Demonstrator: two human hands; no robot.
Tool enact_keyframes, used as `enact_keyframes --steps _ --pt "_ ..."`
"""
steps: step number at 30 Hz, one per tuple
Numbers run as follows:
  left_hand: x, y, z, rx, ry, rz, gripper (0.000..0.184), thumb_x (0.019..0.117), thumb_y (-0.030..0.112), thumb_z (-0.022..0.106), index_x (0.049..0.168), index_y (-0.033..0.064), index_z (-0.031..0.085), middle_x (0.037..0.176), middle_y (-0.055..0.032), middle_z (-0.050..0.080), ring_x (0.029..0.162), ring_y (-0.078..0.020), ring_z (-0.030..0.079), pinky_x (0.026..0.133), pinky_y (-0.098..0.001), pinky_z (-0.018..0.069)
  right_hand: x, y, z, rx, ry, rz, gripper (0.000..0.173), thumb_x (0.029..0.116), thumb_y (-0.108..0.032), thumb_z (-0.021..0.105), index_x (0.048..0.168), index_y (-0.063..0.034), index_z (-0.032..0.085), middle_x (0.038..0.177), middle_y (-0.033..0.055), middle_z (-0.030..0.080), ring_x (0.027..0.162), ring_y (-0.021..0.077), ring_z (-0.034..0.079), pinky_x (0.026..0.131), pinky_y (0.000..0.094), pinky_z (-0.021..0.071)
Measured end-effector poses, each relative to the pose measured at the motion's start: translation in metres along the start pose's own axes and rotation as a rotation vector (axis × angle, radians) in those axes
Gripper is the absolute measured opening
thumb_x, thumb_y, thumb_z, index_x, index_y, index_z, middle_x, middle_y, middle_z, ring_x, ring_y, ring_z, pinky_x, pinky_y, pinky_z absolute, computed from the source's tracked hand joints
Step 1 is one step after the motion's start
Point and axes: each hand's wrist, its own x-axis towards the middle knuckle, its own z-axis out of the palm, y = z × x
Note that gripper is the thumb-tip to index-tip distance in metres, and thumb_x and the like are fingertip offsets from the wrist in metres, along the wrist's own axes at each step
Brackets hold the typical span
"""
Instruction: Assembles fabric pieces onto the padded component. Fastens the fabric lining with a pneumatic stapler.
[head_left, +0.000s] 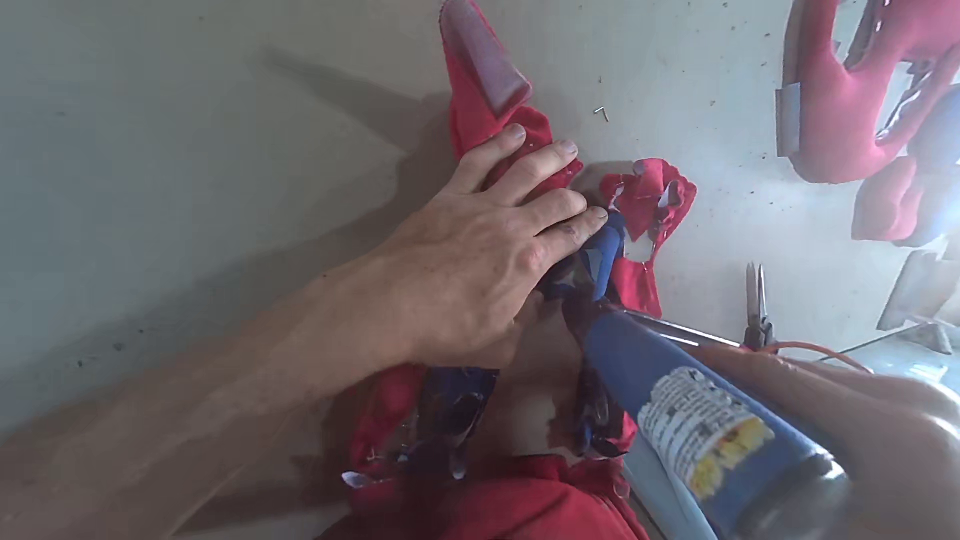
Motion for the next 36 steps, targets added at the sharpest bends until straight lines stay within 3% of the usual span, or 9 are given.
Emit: enact_keyframes --steps 5,9,13,17,25,27,30,33,36 --pt "-0.001 -0.004 -0.006 -0.024 -0.05 0.028 0.079 0.0859 0.045 0.062 0.159 0.0238 0.041 0.161 0.0018 0.043 0.158 -0.0317 0.015 0.125 -0.0619 0.0013 0.02 0.024 -0.015 -0.052 -0.038 -0.147 0.046 0.0808 -0.047 0.068 0.116 -0.0187 0.075 0.088 -0.0003 0.074 0.073 0.0116 0.068 0.058 0.0381 0.0512" --pt "0.0 -0.005 -0.012 -0.065 -0.109 0.023 0.085 0.0815 0.041 0.068 0.16 0.0234 0.039 0.163 0.0013 0.041 0.158 -0.0323 0.012 0.125 -0.0621 -0.0009 0.034 0.03 -0.027 -0.067 -0.073 -0.256 0.042 0.078 -0.037 0.068 0.114 -0.0174 0.077 0.09 0.001 0.075 0.074 0.0129 0.068 0.06 0.0377 0.0522" --pt "0.001 -0.006 -0.014 -0.072 -0.123 0.028 0.083 0.0835 0.039 0.068 0.16 0.0234 0.039 0.163 0.0023 0.04 0.158 -0.0334 0.011 0.124 -0.0623 -0.0008 0.047 0.024 -0.027 -0.139 -0.09 -0.304 0.044 0.0826 -0.039 0.065 0.118 -0.0159 0.076 0.086 0.0005 0.075 0.072 0.0135 0.068 0.057 0.0366 0.0537" --pt "0.001 -0.008 -0.017 -0.083 -0.141 0.045 0.085 0.0823 0.036 0.072 0.16 0.0228 0.04 0.163 0.0018 0.039 0.158 -0.0343 0.012 0.124 -0.0623 -0.0003 0.05 0.02 -0.024 -0.131 -0.106 -0.331 0.033 0.0865 -0.039 0.062 0.101 -0.0111 0.074 0.074 0.0033 0.069 0.064 0.0168 0.065 0.051 0.0378 0.0481" --pt "0.002 -0.014 -0.021 -0.134 -0.143 0.078 0.088 0.0783 0.03 0.075 0.159 0.0219 0.041 0.164 0.003 0.038 0.158 -0.0333 0.012 0.124 -0.0623 -0.0004 0.056 0.01 -0.017 -0.107 -0.14 -0.385 0.038 0.0881 -0.04 0.059 0.109 -0.0125 0.074 0.075 0.0019 0.069 0.065 0.0156 0.065 0.051 0.0361 0.0479" --pt "0.001 -0.014 -0.022 -0.15 -0.153 0.066 0.086 0.0808 0.029 0.072 0.16 0.0227 0.04 0.164 0.0038 0.038 0.158 -0.0323 0.011 0.124 -0.0609 -0.0016 0.058 0.007 -0.013 -0.089 -0.146 -0.392 0.042 0.0894 -0.043 0.059 0.115 -0.0143 0.075 0.076 0.0016 0.07 0.065 0.0152 0.065 0.051 0.0361 0.0482" --pt "0.002 -0.014 -0.021 -0.195 -0.14 0.053 0.067 0.093 0.021 0.055 0.159 0.023 0.042 0.163 0.004 0.04 0.159 -0.0307 0.012 0.125 -0.0601 -0.0021 0.053 0.004 -0.015 -0.112 -0.135 -0.371 0.037 0.0873 -0.043 0.059 0.107 -0.0149 0.074 0.077 0.0008 0.07 0.066 0.014 0.066 0.052 0.035 0.0494" --pt "-0.002 -0.019 -0.022 -0.272 -0.08 0.072 0.061 0.096 0.014 0.045 0.156 0.022 0.046 0.16 0.005 0.046 0.158 -0.0262 0.018 0.126 -0.0579 0.0032 0.024 0.02 -0.031 0.021 -0.138 -0.256 0.037 0.0897 -0.036 0.062 0.107 -0.0052 0.075 0.085 0.0107 0.074 0.073 0.0195 0.068 0.061 0.0392 0.0521" --pt "-0.005 -0.024 -0.032 -0.344 -0.018 0.064 0.058 0.0936 0.01 0.043 0.15 0.0187 0.055 0.152 0.0019 0.055 0.153 -0.0222 0.033 0.127 -0.0508 0.0189 -0.011 0.009 -0.039 0.268 -0.058 -0.079 0.041 0.0961 -0.032 0.07 0.119 0.0018 0.067 0.105 0.0195 0.074 0.098 0.021 0.072 0.089 0.0392 0.0584"
